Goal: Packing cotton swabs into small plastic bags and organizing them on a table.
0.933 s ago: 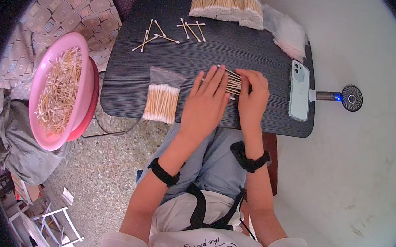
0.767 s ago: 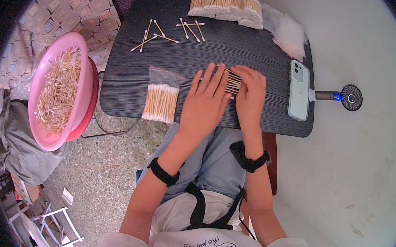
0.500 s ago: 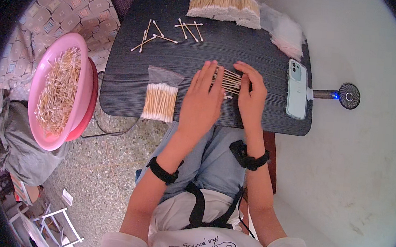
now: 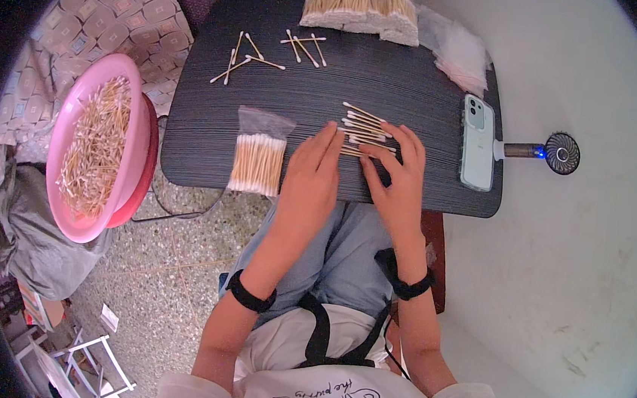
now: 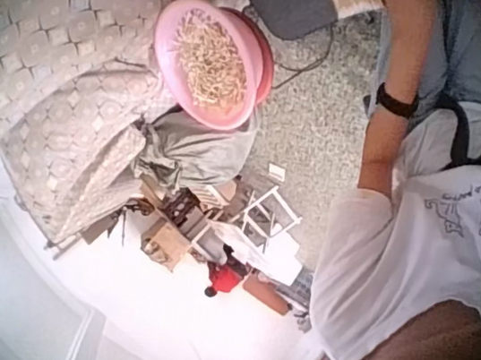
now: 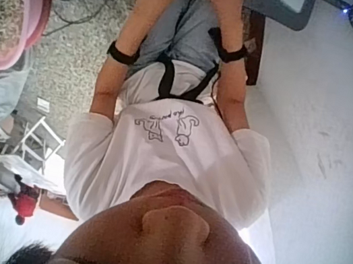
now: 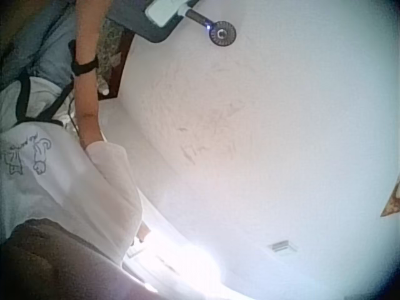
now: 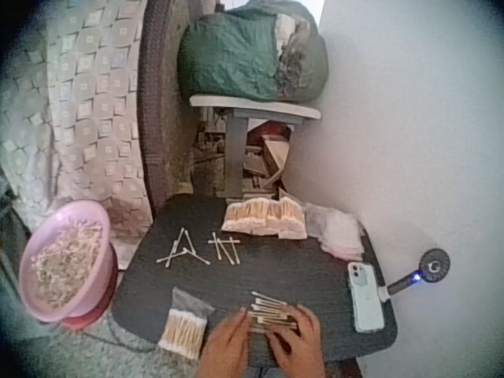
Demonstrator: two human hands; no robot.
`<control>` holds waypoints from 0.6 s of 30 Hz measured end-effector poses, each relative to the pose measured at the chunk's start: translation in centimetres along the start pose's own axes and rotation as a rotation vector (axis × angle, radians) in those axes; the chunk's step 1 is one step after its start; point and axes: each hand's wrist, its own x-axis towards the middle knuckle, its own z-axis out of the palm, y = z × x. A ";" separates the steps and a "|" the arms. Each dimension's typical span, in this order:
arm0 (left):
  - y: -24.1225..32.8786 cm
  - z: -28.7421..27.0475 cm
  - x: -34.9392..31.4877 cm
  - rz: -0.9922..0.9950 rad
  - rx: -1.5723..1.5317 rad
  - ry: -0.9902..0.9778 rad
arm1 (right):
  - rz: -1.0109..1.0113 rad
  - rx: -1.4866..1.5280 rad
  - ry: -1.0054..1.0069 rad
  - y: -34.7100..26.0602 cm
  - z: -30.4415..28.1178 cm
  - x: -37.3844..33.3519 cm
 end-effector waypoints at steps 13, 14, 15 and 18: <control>3.7 -1.7 -0.1 0.033 -0.514 0.106 | 0.134 0.858 -0.558 -3.2 -5.4 0.2; 3.7 -1.8 -0.4 -0.116 -0.956 -0.059 | 0.022 1.162 -0.606 -4.4 -5.6 0.1; 4.0 -1.8 -0.5 -0.262 -1.403 -0.238 | -0.095 1.451 -0.640 -5.7 -5.6 0.0; 4.5 -1.2 -0.8 -0.319 -1.555 -0.784 | -0.206 1.931 -0.936 -7.4 -4.9 -0.3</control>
